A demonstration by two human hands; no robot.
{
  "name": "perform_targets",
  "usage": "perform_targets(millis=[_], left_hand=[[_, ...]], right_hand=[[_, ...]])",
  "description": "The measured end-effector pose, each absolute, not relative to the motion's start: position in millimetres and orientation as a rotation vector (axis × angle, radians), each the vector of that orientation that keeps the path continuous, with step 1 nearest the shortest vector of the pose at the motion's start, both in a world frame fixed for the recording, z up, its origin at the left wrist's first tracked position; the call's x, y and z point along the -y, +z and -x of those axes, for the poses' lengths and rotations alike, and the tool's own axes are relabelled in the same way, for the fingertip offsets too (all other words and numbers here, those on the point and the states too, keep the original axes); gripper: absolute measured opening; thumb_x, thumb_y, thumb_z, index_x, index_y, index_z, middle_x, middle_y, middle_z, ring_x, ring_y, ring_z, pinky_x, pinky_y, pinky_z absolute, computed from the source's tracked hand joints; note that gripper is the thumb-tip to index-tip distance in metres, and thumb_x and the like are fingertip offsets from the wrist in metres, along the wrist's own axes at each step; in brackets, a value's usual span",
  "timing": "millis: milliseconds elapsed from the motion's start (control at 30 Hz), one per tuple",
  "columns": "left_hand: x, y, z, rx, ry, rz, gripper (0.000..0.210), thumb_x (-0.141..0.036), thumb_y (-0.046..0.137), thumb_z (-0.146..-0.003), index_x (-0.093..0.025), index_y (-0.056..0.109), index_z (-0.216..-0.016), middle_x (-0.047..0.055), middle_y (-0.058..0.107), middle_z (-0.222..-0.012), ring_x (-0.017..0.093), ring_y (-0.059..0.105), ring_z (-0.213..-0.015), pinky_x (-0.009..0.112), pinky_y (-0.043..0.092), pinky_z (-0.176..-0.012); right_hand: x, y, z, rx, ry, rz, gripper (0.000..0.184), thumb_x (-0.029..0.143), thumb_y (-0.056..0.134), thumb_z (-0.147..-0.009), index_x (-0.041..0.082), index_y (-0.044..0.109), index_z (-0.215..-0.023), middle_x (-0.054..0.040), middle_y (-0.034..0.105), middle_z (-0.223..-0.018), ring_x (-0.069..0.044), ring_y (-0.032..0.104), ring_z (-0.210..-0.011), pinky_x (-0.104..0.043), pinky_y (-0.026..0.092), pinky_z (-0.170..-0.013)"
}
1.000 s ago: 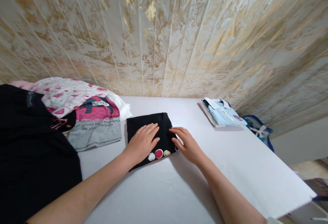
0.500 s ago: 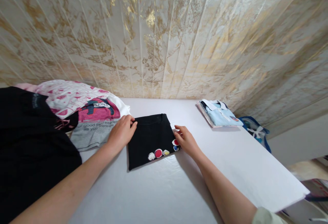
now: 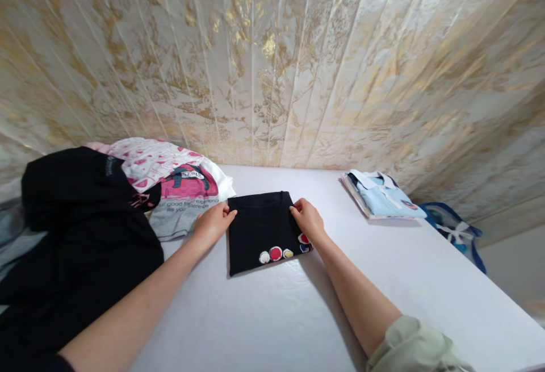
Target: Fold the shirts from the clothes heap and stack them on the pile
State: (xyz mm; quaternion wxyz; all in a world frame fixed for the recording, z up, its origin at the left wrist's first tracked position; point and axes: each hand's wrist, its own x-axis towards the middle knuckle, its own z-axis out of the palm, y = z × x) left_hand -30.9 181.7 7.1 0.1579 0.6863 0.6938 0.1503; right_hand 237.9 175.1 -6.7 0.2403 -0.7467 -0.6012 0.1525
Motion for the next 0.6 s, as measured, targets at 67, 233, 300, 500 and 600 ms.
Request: perform_targets(millis=[67,233,300,500,600], left_hand=[[-182.5,2.0,30.2,-1.967,0.519,-1.982,0.023,-0.041,0.048,-0.085,-0.021,0.056,-0.080,0.004,0.068,-0.082,0.021,0.062,-0.077,0.028,0.038,-0.065],[-187.4,-8.3,34.9,-1.881,0.675,-2.089,0.021,-0.038,0.047,-0.082,-0.020,0.056,-0.075,0.007,0.065,-0.084,0.022,0.061,-0.084,0.029,0.043,-0.074],[-188.8,-9.1,36.3,-1.850,0.693,-2.078,0.021,-0.037,0.047,-0.081,-0.019,0.056,-0.076,0.008,0.064,-0.084,0.023,0.061,-0.084,0.030,0.044,-0.076],[-192.5,-6.9,36.2,-1.740,0.762,-1.950,0.019,-0.040,0.051,-0.073,-0.021,0.054,-0.073,0.005,0.065,-0.076,0.024,0.062,-0.076,0.031,0.044,-0.072],[-194.6,-7.1,35.8,-1.685,0.825,-1.775,0.026,-0.046,0.056,-0.067,-0.020,0.056,-0.072,0.002,0.064,-0.069,0.022,0.060,-0.067,0.030,0.044,-0.063]], right_hand=[[-173.7,-5.5,-235.9,1.643,0.407,2.051,0.015,0.036,0.053,-0.087,0.023,0.060,-0.089,-0.0020,0.067,-0.087,-0.018,0.059,-0.082,-0.027,0.037,-0.065],[-178.8,-5.8,-236.8,1.621,0.410,2.089,0.018,0.038,0.050,-0.089,0.024,0.060,-0.087,-0.0017,0.067,-0.089,-0.018,0.059,-0.082,-0.026,0.034,-0.063],[-180.9,-5.8,-237.2,1.634,0.402,2.100,0.018,0.037,0.049,-0.089,0.024,0.060,-0.087,-0.0019,0.066,-0.091,-0.018,0.058,-0.083,-0.026,0.033,-0.063],[-177.9,-1.8,-236.9,1.670,0.359,2.041,0.013,0.032,0.052,-0.085,0.022,0.060,-0.084,-0.0036,0.061,-0.097,-0.016,0.056,-0.082,-0.025,0.035,-0.064],[-178.9,-1.2,-237.3,1.669,0.387,2.014,0.010,0.027,0.052,-0.084,0.021,0.059,-0.080,-0.0033,0.062,-0.089,-0.015,0.055,-0.077,-0.025,0.035,-0.064]])
